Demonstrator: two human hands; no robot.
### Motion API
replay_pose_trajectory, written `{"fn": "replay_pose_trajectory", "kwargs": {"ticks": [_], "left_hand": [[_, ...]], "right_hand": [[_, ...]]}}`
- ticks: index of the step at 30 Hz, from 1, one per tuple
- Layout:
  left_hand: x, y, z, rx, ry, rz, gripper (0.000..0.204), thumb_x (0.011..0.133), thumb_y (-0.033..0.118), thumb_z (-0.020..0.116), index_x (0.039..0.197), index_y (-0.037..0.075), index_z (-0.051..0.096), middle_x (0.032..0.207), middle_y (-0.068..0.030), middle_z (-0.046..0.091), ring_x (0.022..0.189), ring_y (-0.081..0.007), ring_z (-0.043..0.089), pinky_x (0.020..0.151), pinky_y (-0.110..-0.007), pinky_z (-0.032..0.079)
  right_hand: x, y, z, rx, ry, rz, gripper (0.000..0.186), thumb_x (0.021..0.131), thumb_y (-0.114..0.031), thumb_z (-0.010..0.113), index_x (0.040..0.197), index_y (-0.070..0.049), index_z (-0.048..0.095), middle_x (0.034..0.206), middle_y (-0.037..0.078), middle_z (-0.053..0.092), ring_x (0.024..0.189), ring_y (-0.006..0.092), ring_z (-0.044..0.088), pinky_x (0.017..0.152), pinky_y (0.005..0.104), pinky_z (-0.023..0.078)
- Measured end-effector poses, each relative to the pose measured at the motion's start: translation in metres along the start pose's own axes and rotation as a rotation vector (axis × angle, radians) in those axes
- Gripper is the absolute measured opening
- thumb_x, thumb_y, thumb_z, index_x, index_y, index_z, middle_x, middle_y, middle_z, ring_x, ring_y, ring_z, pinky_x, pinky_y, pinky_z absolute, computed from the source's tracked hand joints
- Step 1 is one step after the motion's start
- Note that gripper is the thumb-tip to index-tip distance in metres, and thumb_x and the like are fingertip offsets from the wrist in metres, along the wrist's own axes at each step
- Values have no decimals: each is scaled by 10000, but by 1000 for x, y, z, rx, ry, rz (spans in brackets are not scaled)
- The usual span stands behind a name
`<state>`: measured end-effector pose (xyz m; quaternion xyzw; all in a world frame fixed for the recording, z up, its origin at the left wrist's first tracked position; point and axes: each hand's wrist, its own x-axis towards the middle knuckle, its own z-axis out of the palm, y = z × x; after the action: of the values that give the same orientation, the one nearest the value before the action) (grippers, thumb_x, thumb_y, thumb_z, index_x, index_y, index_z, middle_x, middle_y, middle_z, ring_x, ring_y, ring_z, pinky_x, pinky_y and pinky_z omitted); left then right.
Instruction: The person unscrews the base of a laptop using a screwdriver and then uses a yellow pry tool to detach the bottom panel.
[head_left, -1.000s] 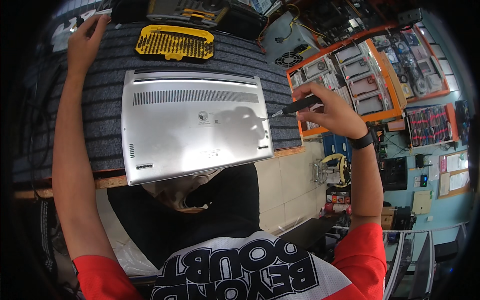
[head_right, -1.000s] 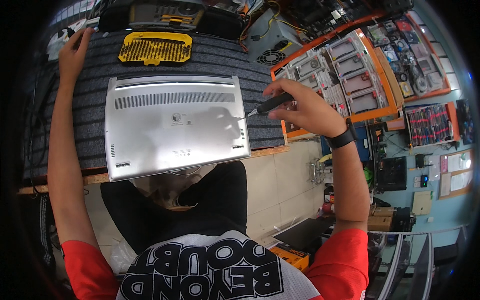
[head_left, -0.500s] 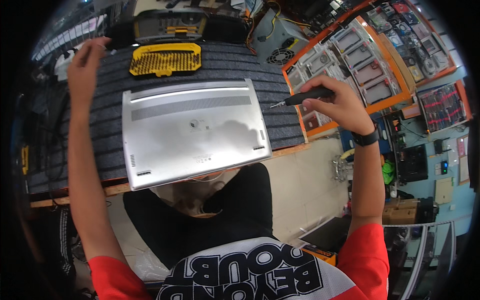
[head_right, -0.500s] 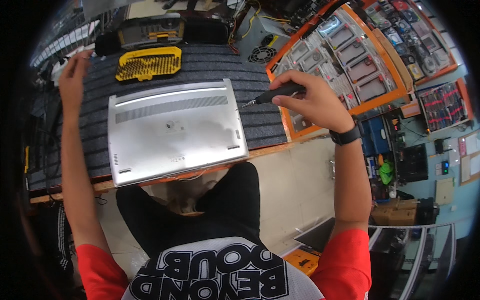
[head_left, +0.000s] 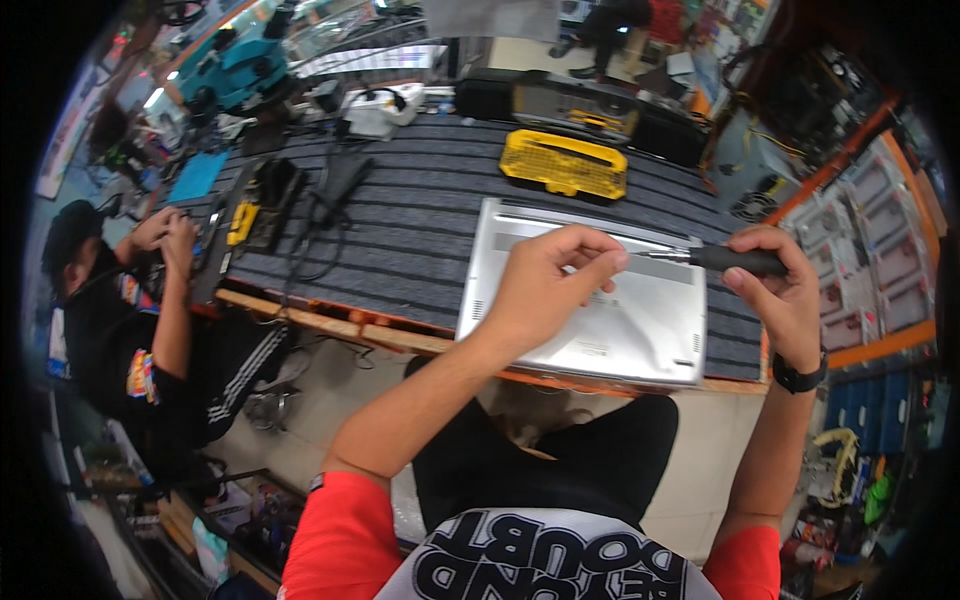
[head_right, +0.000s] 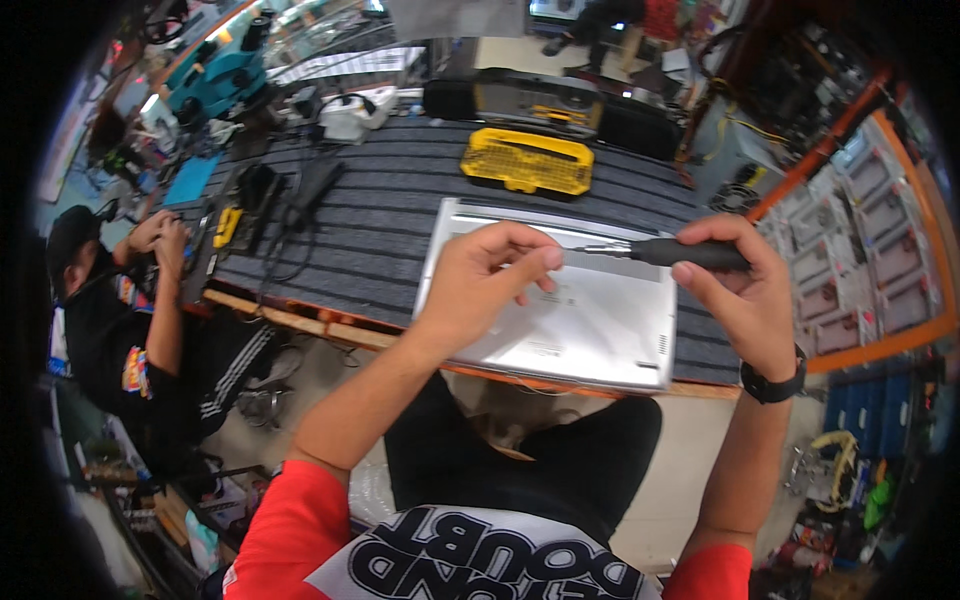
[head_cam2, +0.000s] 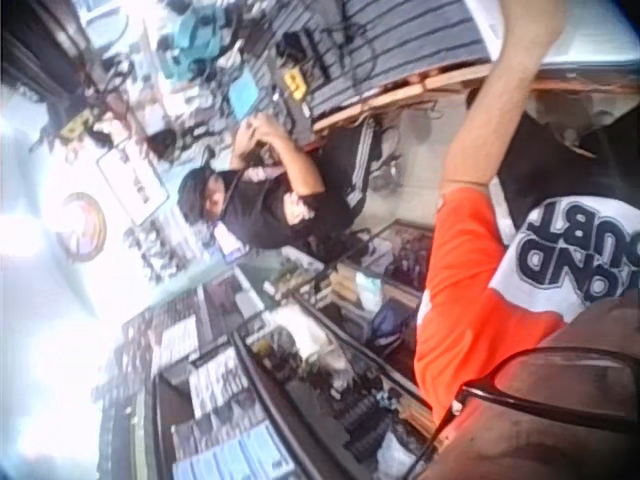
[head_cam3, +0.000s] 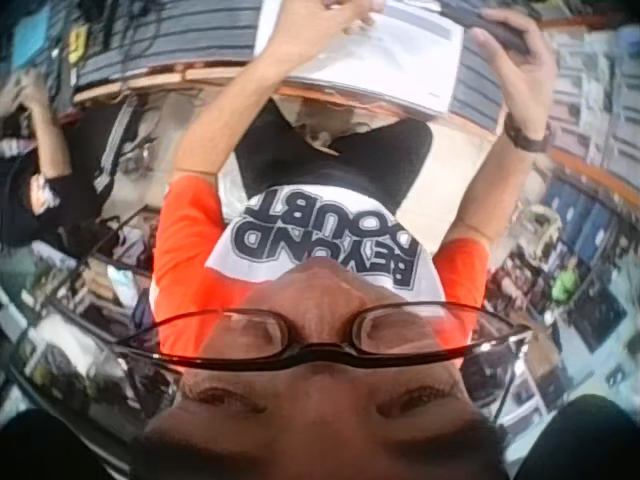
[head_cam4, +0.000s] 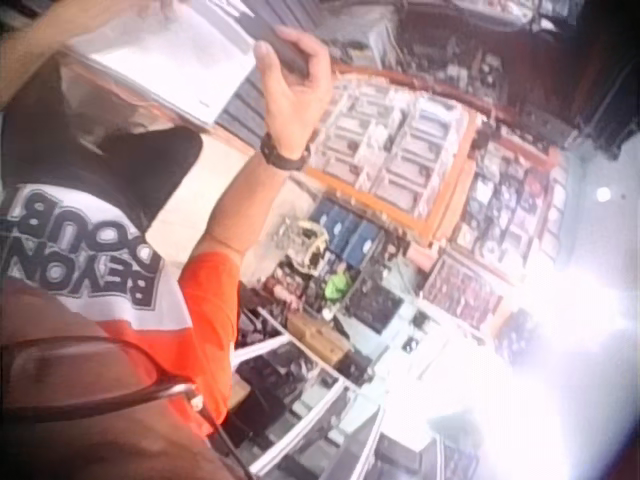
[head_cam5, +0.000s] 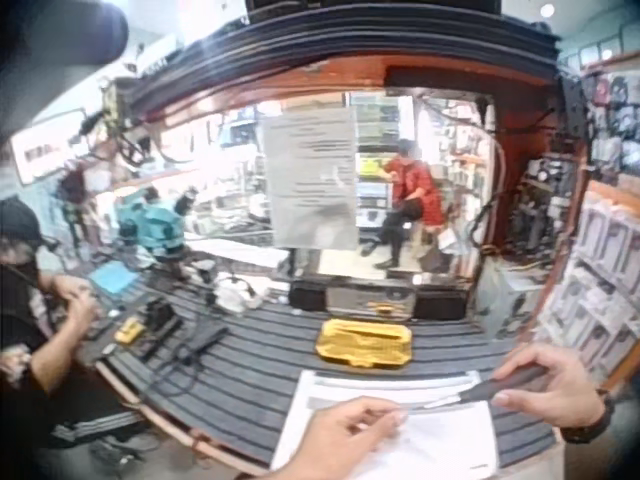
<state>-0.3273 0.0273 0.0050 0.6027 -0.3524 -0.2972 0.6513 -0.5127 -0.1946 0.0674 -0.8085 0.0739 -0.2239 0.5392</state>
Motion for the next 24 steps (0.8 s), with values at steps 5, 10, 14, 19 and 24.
{"fn": "replay_pose_trajectory", "kwargs": {"ticks": [5, 10, 14, 19, 24], "left_hand": [[-1, -8, -13, -13, 72, -28, 172, 985, 155, 734, 1098, 27, 719, 977, -52, 747, 851, -121, 718, 639, -251, 537], [4, -13, -21, -14, 53, -58, 182, 992, 165, 729, 1096, 16, 712, 1003, -69, 744, 871, -129, 731, 633, -256, 545], [7, -14, -22, -17, 33, -55, 196, 995, 165, 728, 1099, 1, 707, 1003, -69, 740, 879, -132, 735, 621, -252, 547], [16, -17, -31, 15, 67, 16, 182, 998, 142, 717, 1104, -7, 708, 982, -75, 750, 869, -138, 743, 624, -251, 560], [17, -25, -34, -80, 66, 3, 183, 989, 142, 721, 1116, 10, 718, 983, -67, 761, 865, -142, 747, 629, -253, 565]], "right_hand": [[5, 23, 14, 98, -11, 2, 291, 910, 48, 752, 1173, 12, 631, 1178, 69, 618, 1043, 102, 611, 886, 243, 510], [8, 37, 25, 147, 7, -7, 298, 903, 58, 753, 1173, 7, 637, 1180, 77, 625, 1059, 110, 618, 895, 246, 514], [14, 43, 29, 139, 11, -26, 301, 893, 56, 763, 1166, 5, 647, 1178, 81, 636, 1062, 116, 626, 909, 257, 515], [20, 49, 35, 161, 23, -33, 313, 883, 40, 781, 1166, 0, 654, 1160, 74, 650, 1058, 119, 632, 911, 266, 516], [25, 56, 40, 152, 47, -48, 317, 886, 31, 784, 1173, -1, 653, 1141, 67, 658, 1033, 115, 638, 885, 255, 515]]}}
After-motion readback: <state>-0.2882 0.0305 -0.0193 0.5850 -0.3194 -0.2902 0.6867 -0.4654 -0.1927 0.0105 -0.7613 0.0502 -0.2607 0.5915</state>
